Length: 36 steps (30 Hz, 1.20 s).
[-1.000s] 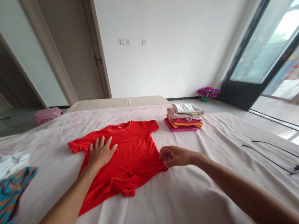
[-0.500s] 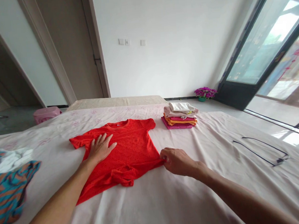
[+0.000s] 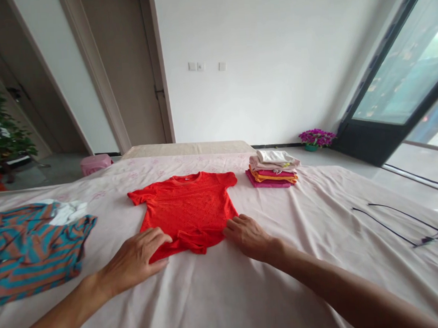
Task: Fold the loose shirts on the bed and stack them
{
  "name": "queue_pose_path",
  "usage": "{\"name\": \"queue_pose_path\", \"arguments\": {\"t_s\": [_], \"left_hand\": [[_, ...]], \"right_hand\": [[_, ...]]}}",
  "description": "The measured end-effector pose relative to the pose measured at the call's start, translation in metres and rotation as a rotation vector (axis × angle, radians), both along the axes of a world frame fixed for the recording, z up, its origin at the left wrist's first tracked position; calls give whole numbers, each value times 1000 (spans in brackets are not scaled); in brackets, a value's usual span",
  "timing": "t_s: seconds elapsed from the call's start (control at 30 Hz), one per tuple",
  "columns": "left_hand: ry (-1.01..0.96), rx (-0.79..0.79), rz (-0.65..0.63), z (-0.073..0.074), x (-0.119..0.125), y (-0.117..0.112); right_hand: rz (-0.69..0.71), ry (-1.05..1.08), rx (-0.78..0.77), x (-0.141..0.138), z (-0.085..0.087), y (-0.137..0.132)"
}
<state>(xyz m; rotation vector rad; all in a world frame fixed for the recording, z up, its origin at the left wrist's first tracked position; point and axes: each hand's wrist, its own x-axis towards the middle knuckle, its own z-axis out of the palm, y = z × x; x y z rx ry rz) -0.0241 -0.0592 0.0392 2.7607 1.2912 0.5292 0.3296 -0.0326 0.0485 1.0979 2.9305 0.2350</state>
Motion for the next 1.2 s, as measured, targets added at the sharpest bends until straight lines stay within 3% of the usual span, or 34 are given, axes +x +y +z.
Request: {"name": "queue_pose_path", "arguments": {"t_s": [0.17,0.43,0.63,0.9,1.2], "left_hand": [[22,10,86,-17,-12,-15],[52,-32,129,-7,-17,-26],[-19,-111,215,-6,-5,-22],[-48,-213,180,-6,-7,-18],[-124,-244,204,-16,-20,-9]], "right_hand": [[-50,78,8,-1,-6,9],[-77,187,-108,18,8,3],[63,290,-147,-16,31,-13],[256,142,-27,-56,13,-8],[129,287,-118,-66,8,-9]]}}
